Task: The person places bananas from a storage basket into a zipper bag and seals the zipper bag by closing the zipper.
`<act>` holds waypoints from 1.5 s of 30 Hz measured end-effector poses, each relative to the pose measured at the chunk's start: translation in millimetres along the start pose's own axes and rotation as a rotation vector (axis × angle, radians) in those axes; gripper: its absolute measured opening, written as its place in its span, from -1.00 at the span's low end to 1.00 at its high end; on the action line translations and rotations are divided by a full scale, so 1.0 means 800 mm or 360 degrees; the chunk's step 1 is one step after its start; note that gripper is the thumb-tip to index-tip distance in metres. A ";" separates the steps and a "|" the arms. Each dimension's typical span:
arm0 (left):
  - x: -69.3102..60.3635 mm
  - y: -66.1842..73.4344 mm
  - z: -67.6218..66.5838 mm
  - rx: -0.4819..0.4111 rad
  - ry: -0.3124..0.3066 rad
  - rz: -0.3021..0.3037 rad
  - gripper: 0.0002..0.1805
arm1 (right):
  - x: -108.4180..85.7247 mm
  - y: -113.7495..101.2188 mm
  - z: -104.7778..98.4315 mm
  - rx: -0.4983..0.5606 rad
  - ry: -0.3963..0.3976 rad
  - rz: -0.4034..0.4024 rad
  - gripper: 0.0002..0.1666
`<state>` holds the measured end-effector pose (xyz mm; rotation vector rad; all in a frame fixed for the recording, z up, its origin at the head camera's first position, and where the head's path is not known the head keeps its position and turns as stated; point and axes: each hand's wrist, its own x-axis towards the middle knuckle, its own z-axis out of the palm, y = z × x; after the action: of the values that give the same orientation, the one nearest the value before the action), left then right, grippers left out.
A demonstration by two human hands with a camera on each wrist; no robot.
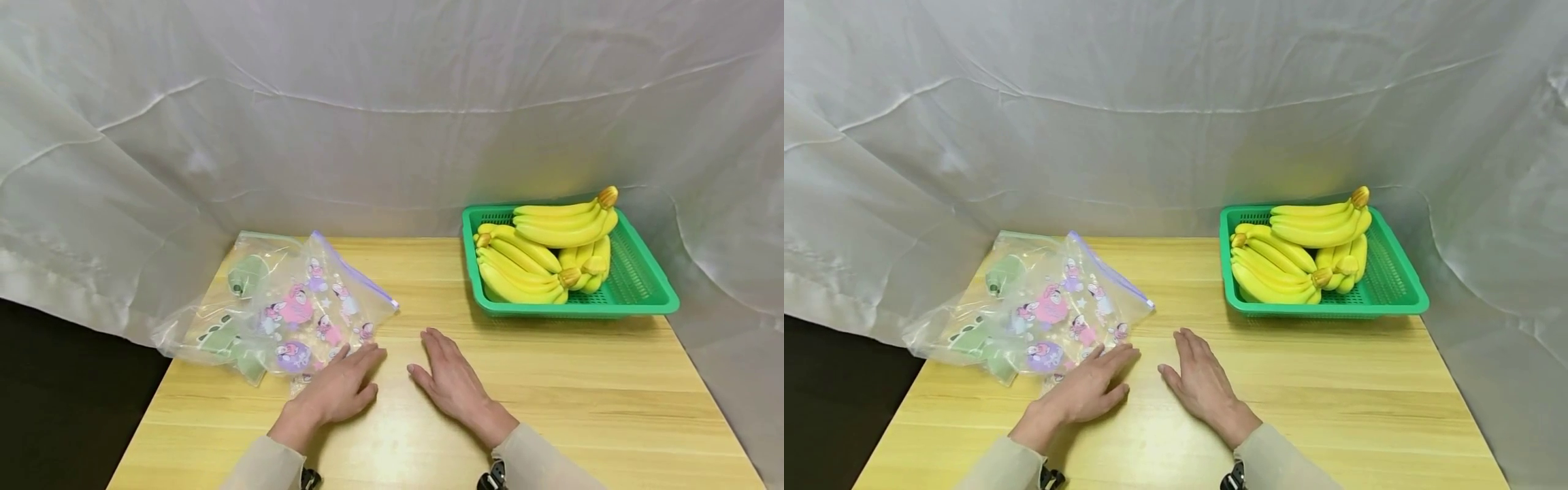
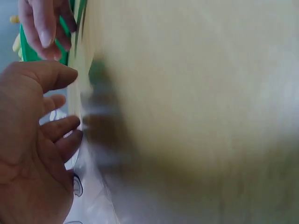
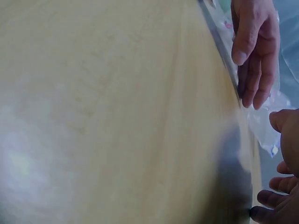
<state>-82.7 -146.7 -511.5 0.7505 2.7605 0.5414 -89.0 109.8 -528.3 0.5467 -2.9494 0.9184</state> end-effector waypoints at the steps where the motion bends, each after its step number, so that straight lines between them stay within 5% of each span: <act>1: 0.000 0.005 0.001 -0.0028 -0.0022 0.0028 -0.33 | 0.000 0.001 -0.002 0.0000 0.0020 0.0000 -0.14; 9: 0.003 0.045 0.004 -0.0192 -0.0067 0.0239 -0.60 | 0.008 0.005 -0.021 -0.0124 0.0305 -0.0140 -0.16; 11: 0.001 0.051 0.003 -0.0183 0.0042 0.0245 -0.65 | 0.010 0.005 -0.024 -0.0188 0.0298 -0.0212 -0.15; 14: -0.002 0.057 0.001 -0.0079 0.0337 0.0176 -0.69 | 0.012 0.003 -0.025 -0.0254 0.0211 -0.0301 -0.17; 16: -0.004 0.058 0.001 0.0047 0.0517 0.0051 -0.67 | 0.012 0.004 -0.024 -0.0272 0.0140 -0.0329 -0.19; 18: -0.006 0.059 0.003 0.0162 0.0593 -0.0101 -0.57 | 0.011 0.005 -0.024 -0.0284 0.0067 -0.0326 -0.20; 21: -0.009 0.057 0.006 0.0263 0.0534 -0.0291 -0.35 | 0.004 0.010 -0.023 -0.0310 -0.0030 -0.0289 -0.20; 26: -0.008 0.047 0.016 0.0228 0.0379 -0.0388 -0.17 | -0.011 0.020 -0.022 -0.0389 -0.0160 -0.0234 -0.22; 34: -0.001 0.031 0.022 0.0180 0.0224 -0.0305 -0.08 | -0.049 0.031 -0.031 -0.0516 -0.0241 -0.0253 -0.28; 45: 0.007 0.015 0.020 0.0225 0.0076 -0.0108 0.02 | -0.095 0.036 -0.041 -0.0640 -0.0085 -0.0573 -0.44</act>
<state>-77.4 -129.7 -522.1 0.6790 2.8809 0.3583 -30.2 174.6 -525.0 1.0336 -2.8177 0.2724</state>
